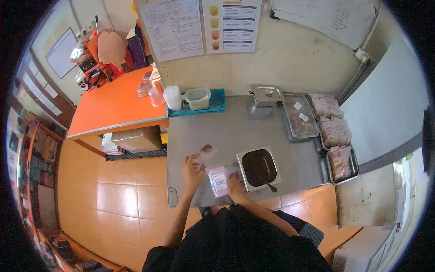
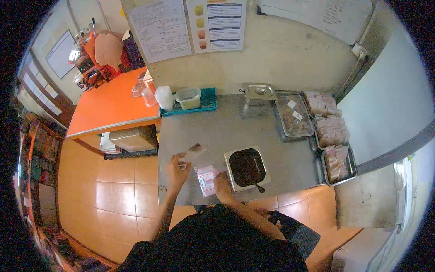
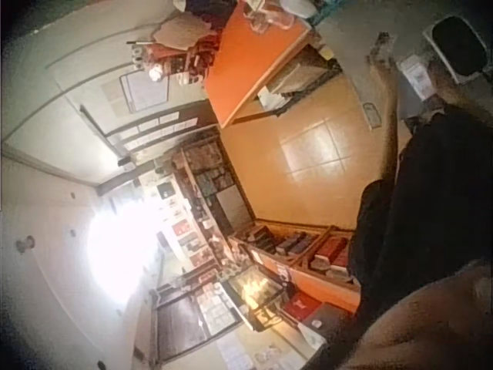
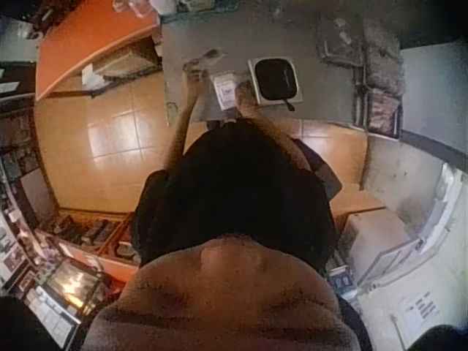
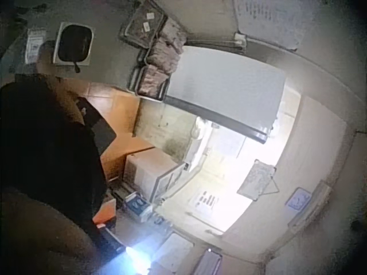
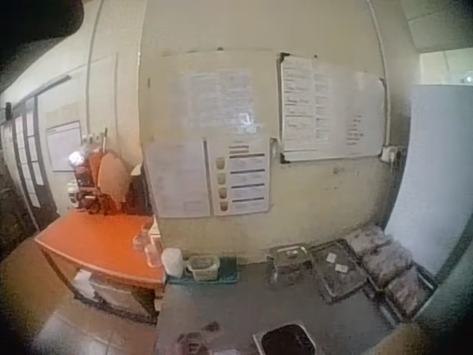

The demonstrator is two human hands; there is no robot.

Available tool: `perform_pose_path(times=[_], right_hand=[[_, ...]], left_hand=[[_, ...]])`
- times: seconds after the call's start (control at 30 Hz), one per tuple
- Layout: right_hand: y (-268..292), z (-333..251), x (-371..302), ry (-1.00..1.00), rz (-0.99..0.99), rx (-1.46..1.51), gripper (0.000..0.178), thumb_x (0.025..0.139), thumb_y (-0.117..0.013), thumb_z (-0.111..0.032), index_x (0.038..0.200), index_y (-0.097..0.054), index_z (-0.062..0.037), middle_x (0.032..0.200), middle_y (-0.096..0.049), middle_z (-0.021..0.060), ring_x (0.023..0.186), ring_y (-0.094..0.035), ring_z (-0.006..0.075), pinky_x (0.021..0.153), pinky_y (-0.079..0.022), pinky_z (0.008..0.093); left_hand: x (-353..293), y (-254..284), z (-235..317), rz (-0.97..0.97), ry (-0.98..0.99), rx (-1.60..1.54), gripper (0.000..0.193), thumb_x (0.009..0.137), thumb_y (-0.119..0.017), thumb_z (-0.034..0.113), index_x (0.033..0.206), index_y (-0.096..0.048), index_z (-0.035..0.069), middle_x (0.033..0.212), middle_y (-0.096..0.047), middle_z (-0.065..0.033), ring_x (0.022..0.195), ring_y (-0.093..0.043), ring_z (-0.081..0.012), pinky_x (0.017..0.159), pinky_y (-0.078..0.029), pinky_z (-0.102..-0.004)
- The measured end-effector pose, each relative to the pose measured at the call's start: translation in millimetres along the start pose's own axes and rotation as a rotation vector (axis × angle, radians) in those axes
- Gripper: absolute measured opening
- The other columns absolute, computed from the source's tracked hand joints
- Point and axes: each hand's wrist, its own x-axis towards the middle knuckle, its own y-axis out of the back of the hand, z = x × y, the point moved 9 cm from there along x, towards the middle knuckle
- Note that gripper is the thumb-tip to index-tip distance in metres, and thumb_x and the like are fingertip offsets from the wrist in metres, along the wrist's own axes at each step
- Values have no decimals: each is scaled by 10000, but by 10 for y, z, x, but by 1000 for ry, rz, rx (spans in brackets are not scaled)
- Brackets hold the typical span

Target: The person uses a ladle to transfer dark sauce from a container into small plastic bags, then places them on the stainless steel counter.

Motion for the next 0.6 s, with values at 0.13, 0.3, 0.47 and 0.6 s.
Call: perform_pose_path(times=[0.13, 0.3, 0.47, 0.6], right_hand=[[184, 10, 56, -252, -231, 380, 376, 873, -524, -151, 1139, -498, 112, 1180, -531, 358, 829, -668, 437, 663, -560, 489], [967, -362, 260, -13, -169, 266, 302, 837, -602, -143, 1105, -546, -16, 1157, -556, 224, 751, -647, 411, 648, -538, 466], [1791, -317, 457, 268, 288, 478, 151, 789, -694, -119, 892, -623, -33, 995, -616, 122, 685, -639, 301, 630, -515, 387], [1490, 3, 445, -94, -75, 907, 102, 816, -690, -101, 847, -643, -17, 857, -671, 98, 739, -682, 234, 671, -535, 339]], left_hand=[[-490, -330, -746, -264, 263, -15, 277, 865, -668, 132, 1076, -634, -45, 943, -689, -144, 856, -672, -245, 730, -525, -329], [-803, -815, -614, -416, 472, -542, 297, 947, -620, 204, 1064, -656, -67, 925, -694, -83, 837, -631, -132, 757, -513, -292], [-600, -624, -324, -437, 346, -521, 219, 951, -591, 149, 1004, -653, -54, 868, -685, -79, 796, -619, -124, 731, -513, -299], [-541, -602, -63, -505, 256, -423, 187, 946, -572, 134, 904, -648, -31, 864, -659, -84, 803, -619, -151, 747, -494, -305]])
